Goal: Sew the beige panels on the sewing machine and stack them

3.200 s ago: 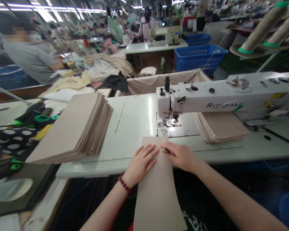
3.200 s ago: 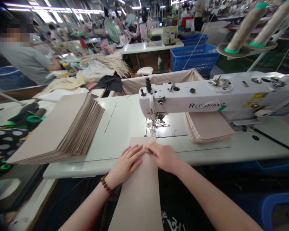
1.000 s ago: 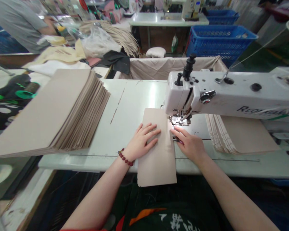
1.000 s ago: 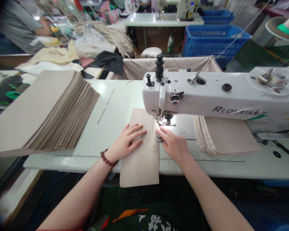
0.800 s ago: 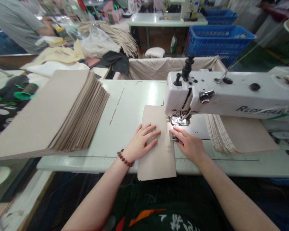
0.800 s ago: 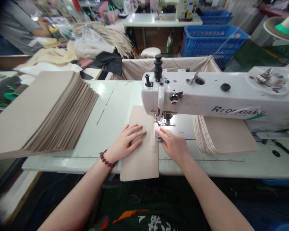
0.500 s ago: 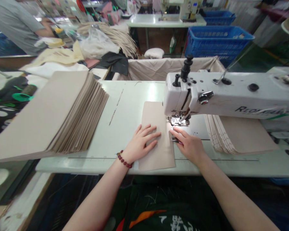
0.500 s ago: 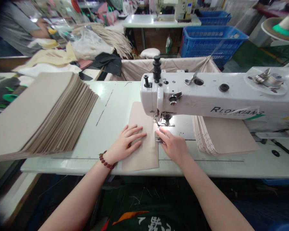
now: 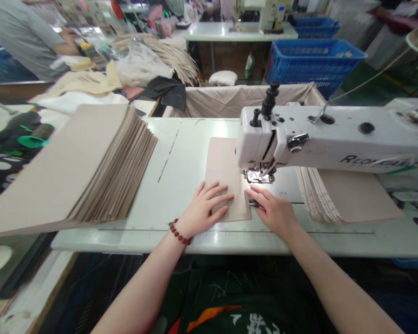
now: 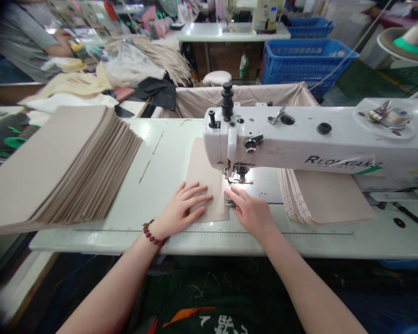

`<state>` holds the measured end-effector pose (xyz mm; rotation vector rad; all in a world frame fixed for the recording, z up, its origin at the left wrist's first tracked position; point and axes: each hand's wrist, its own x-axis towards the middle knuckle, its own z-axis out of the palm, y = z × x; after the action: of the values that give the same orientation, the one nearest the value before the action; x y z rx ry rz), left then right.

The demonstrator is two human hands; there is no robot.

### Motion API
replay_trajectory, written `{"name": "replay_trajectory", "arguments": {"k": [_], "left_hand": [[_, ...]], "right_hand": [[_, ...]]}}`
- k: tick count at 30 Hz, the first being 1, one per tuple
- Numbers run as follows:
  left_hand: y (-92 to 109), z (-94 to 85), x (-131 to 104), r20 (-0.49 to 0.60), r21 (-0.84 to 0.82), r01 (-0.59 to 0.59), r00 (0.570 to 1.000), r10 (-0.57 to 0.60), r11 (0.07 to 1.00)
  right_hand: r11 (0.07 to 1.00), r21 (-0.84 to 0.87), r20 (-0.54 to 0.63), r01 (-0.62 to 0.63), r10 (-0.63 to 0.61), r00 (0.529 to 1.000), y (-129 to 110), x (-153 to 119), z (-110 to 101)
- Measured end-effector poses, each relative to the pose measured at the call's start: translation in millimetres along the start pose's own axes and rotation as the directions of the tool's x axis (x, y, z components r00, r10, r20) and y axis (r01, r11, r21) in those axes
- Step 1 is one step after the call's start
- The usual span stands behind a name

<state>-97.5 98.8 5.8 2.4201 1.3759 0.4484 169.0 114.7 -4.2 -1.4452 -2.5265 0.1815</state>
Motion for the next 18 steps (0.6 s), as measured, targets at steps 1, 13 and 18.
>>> {"name": "replay_trajectory", "arguments": {"k": [1, 13, 18], "left_hand": [[0.2, 0.0, 0.1, 0.0, 0.001, -0.001, 1.0, 0.001, 1.0], [1.9, 3.3, 0.8, -0.006, 0.051, -0.025, 1.0, 0.025, 0.998], [2.6, 4.9, 5.9, 0.038, 0.101, -0.044, 0.998, 0.04, 0.994]], "right_hand": [[1.0, 0.002, -0.002, 0.001, -0.001, 1.0, -0.1, 0.0, 0.0], [1.0, 0.001, -0.002, 0.0, 0.0, 1.0, -0.4, 0.3, 0.2], [1.0, 0.011, -0.008, -0.01, 0.01, 1.0, -0.1, 0.5, 1.3]]}}
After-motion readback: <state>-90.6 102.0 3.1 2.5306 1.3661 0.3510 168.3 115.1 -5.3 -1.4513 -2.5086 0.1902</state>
